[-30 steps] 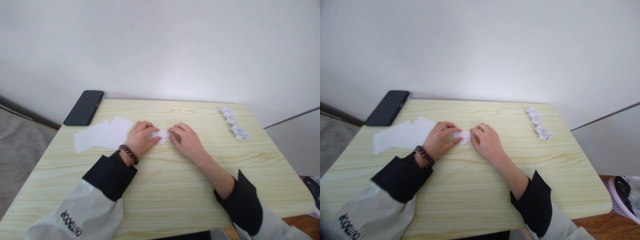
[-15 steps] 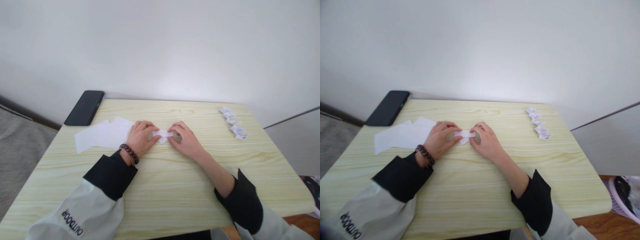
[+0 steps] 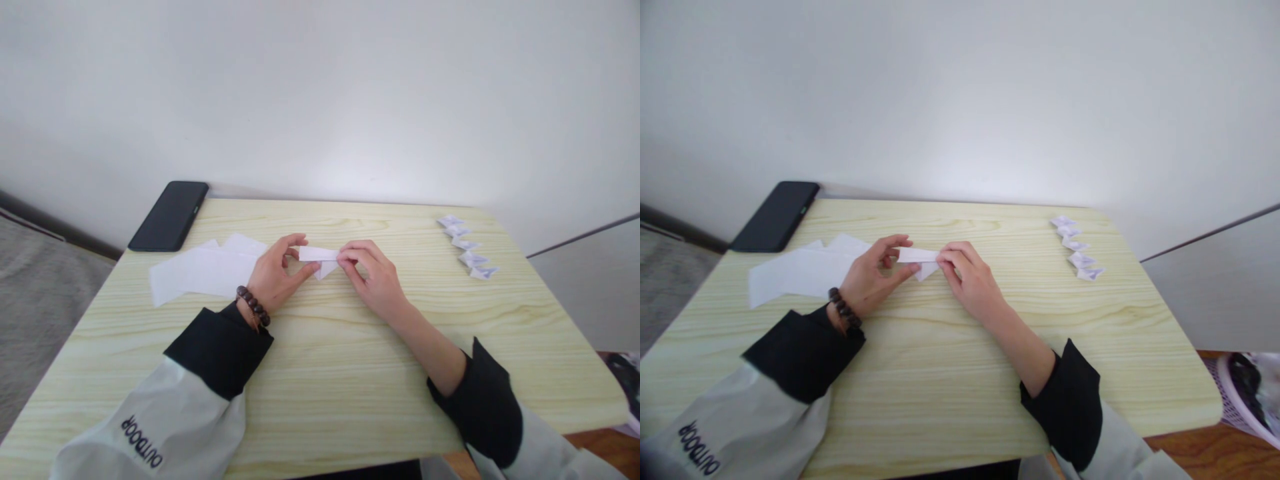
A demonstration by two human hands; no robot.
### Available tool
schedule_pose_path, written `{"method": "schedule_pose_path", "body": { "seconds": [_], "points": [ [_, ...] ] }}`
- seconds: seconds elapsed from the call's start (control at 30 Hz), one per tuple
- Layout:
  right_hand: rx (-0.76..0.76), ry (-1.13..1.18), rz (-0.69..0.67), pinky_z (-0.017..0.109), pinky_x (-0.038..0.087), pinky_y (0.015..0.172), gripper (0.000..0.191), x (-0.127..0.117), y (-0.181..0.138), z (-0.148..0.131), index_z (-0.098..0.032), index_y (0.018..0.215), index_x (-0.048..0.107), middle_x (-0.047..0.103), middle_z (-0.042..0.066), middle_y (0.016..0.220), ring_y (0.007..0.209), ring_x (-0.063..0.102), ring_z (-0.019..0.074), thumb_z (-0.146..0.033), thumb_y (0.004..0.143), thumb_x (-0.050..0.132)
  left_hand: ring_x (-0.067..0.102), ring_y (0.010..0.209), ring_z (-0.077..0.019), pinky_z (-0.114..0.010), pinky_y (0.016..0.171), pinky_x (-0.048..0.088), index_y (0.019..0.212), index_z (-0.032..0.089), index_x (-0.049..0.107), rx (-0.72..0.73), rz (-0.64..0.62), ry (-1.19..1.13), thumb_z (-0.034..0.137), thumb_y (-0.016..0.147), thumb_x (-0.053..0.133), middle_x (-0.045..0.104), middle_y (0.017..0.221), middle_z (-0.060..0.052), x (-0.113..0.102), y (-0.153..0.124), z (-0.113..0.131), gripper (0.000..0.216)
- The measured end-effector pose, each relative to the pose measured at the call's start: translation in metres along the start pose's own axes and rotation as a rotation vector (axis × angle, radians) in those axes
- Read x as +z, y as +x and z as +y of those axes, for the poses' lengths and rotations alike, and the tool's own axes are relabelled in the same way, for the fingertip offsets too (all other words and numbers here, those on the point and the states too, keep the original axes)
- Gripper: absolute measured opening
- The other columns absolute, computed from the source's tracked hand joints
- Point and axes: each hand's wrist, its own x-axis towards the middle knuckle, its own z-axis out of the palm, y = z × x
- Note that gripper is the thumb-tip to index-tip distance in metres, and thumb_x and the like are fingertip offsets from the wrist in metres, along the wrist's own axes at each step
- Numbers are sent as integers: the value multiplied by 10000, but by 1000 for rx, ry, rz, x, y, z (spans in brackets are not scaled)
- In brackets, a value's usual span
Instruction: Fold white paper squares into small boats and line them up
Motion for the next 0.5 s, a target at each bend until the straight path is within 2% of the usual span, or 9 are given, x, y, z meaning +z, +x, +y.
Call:
{"method": "schedule_pose_path", "body": {
  "seconds": [0.1, 0.2, 0.33, 0.5],
  "points": [
    [1, 43, 51, 328, 512, 813, 127, 1, 0, -3, -211, 924, 576, 590, 81, 1020, 939, 588, 164, -205, 897, 452, 656, 711, -155, -291, 661, 520, 1225, 166, 430, -153, -93, -333, 390, 683, 692, 666, 889, -39, 0, -3, 6, 642],
    [-17, 77, 59, 353, 489, 874, 102, 2, -2, -5, -209, 888, 588, 586, 83, 1066, 1008, 573, 173, -199, 879, 487, 675, 653, -172, -295, 640, 542, 1175, 160, 452, -266, -199, -507, 381, 641, 733, 693, 726, -13, 0, -6, 14, 642],
    [78, 234, 30, 308, 523, 789, 67, 6, -3, -6, -206, 891, 585, 587, 80, 1057, 911, 610, 156, -233, 842, 548, 681, 622, -186, -296, 595, 565, 961, 146, 558, -337, -245, -580, 396, 627, 744, 710, 703, -32, 1, -7, 19, 457],
    [296, 420, -50, 260, 535, 661, 136, 7, -5, -5, -197, 903, 555, 645, 40, 874, 698, 646, 129, -309, 827, 572, 691, 637, -209, -318, 588, 584, 936, 144, 625, -389, -270, -593, 418, 658, 719, 724, 759, -53, -1, -6, 18, 402]
  ]
}}
